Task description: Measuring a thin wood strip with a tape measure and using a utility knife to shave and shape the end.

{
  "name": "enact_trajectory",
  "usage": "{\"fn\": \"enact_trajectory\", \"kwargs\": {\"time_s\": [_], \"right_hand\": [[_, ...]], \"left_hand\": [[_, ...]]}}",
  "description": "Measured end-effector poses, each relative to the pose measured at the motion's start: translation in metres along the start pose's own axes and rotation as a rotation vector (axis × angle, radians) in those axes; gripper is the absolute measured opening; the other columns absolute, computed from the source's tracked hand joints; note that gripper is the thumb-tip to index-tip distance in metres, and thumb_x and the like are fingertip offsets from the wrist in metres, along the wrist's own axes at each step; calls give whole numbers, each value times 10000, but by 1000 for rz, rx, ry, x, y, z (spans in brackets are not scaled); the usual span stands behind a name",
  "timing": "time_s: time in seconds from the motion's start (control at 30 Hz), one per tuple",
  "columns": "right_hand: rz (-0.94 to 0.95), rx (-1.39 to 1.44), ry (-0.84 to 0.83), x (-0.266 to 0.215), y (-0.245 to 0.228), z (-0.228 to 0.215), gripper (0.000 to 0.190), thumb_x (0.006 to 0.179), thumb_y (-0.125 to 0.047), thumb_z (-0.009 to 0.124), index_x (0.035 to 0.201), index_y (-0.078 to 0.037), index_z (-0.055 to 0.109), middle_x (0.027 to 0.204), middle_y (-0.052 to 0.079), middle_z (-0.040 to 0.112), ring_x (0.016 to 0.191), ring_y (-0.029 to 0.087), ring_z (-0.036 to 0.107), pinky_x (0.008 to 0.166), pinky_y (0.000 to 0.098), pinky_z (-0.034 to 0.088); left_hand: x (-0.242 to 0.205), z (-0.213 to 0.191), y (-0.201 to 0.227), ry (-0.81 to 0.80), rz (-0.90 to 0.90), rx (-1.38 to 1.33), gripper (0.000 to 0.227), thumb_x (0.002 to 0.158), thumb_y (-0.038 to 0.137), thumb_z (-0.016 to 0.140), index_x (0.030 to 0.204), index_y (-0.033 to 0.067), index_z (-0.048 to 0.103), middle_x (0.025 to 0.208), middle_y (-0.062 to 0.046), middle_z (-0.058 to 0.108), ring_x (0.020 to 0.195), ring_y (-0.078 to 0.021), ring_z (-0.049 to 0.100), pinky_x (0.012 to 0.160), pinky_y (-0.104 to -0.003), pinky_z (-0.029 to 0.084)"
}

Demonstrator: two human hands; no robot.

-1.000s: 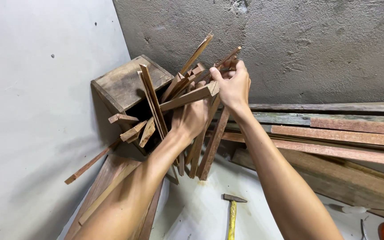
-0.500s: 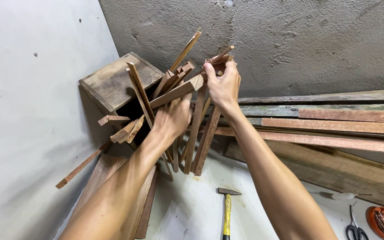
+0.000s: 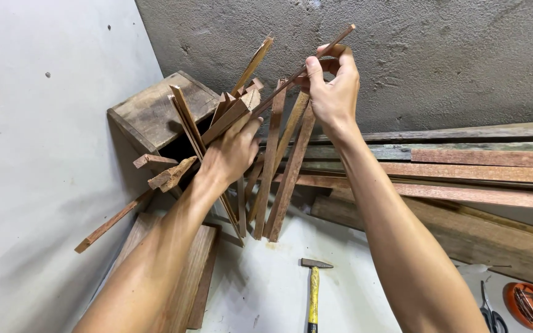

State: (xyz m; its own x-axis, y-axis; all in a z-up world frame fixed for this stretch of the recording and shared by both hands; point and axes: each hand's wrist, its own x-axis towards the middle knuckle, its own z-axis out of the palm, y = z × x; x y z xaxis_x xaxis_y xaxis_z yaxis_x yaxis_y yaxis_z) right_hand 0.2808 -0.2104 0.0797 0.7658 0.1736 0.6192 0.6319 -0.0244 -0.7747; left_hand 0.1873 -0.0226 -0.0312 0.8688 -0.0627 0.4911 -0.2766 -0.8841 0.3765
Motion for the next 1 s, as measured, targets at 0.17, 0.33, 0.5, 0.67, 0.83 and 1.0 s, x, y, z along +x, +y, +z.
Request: {"fn": "enact_trajectory", "kwargs": {"time_s": [0.17,0.33,0.5,0.67,0.83,1.0], "right_hand": [[12,-88,7,-3,3,6,184,997,-135,647,1101,-2,576,976,132,717,830,205,783,758,347,678],[40,-204,-54,-17,9,27,190,943,-167,728,1013,-8,651,939,139,780,817,198,801,767,334,661],[83,-166,4,-23,8,41,239,903,-167,748,1049,6,671,936,130,794,803,168,797,742,308,646],[58,-225,-14,-32,12,34,223,930,-153,738,1077,12,714,932,119,802,822,155,789,756,293,623],[95,-211,-141,-58,15,26,226,942,-146,711,1081,31,727,901,97,790,782,125,778,708,264,624],[172,-252,-366,-93,15,41,161,942,-126,699,973,19,761,831,107,790,730,124,755,681,261,610]], "left_hand": [[-2,-29,25,-120,-106,52,419,1013,211,541,1382,13,536,1493,-302,424,910,-413,722,540,-338,633],[-12,-32,23,-341,-247,135,306,1028,226,571,1220,-7,623,1360,-224,609,824,-328,769,576,-347,639],[-21,-24,14,-279,-179,117,312,933,203,651,1190,25,651,1472,-285,482,890,-419,735,625,-421,651],[-45,5,-24,-132,65,103,403,881,250,727,1200,8,687,1311,-311,591,1033,-428,699,828,-480,600],[-89,-35,-1,-301,-49,-116,216,905,194,665,992,33,781,979,-202,782,894,-342,764,819,-448,620],[-122,-43,-5,-309,-405,-16,378,1007,221,644,779,-53,771,631,-200,711,501,-257,668,519,-392,557]]}}
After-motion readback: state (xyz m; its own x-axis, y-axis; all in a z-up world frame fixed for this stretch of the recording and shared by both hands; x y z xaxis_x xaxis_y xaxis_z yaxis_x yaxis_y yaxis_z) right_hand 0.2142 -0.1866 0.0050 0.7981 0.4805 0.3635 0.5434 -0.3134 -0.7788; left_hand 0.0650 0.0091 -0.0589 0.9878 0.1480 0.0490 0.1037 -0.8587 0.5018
